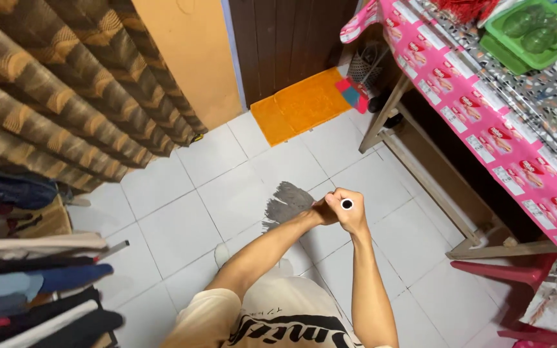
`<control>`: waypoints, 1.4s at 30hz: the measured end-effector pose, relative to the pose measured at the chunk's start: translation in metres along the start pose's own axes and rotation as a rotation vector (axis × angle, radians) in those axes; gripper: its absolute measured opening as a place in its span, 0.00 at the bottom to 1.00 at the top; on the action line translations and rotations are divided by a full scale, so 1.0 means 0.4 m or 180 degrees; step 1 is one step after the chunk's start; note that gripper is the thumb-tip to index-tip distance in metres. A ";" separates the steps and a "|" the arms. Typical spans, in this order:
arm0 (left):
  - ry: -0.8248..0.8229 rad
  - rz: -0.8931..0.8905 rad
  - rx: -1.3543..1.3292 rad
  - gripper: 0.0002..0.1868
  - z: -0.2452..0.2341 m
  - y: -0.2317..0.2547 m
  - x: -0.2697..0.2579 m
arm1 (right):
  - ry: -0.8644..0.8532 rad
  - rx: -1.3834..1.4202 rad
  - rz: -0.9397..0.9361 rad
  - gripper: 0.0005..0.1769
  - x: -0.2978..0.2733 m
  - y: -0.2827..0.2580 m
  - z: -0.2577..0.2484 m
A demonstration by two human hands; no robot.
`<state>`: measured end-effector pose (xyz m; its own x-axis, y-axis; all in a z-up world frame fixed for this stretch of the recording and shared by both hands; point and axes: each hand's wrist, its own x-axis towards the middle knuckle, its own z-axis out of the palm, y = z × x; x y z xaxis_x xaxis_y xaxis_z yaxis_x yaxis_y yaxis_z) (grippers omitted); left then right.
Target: Mopping the tile floor in a room using a manual mop.
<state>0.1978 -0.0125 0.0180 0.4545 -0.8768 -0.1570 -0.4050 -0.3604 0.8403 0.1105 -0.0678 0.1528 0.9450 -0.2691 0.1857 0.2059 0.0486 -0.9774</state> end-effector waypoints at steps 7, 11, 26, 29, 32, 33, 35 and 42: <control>-0.0235 -0.0190 0.0254 0.13 -0.205 0.041 -0.067 | 0.0306 -0.0629 -0.0096 0.24 0.066 0.058 0.067; -0.0133 0.0085 0.0221 0.12 -0.259 -0.074 -0.086 | 0.0371 -0.0285 0.0059 0.24 0.124 0.071 0.174; 0.0071 -0.0084 0.0874 0.10 -0.595 -0.409 -0.205 | 0.0034 0.0330 0.0160 0.25 0.335 0.224 0.537; 0.0188 0.0266 0.1226 0.08 -0.627 -0.513 -0.229 | -0.0004 0.0262 0.0267 0.26 0.362 0.253 0.612; 0.0235 0.0297 0.1492 0.07 -0.666 -0.577 -0.256 | -0.0019 0.0210 0.0292 0.27 0.387 0.278 0.680; 0.0227 0.0234 0.1621 0.07 -0.676 -0.595 -0.257 | -0.0022 0.0255 0.0265 0.28 0.397 0.284 0.697; 0.0306 0.0142 0.1610 0.07 -0.696 -0.608 -0.268 | -0.0026 0.0152 0.0237 0.29 0.412 0.327 0.704; 0.0644 0.0128 0.0586 0.11 -0.806 -0.537 -0.320 | 0.0056 0.0125 0.0074 0.30 0.495 0.385 0.695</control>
<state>0.4826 0.2797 0.0249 0.5768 -0.8169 -0.0031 -0.5550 -0.3946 0.7323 0.3998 0.1537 0.0670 0.9451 -0.2844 0.1609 0.1941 0.0926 -0.9766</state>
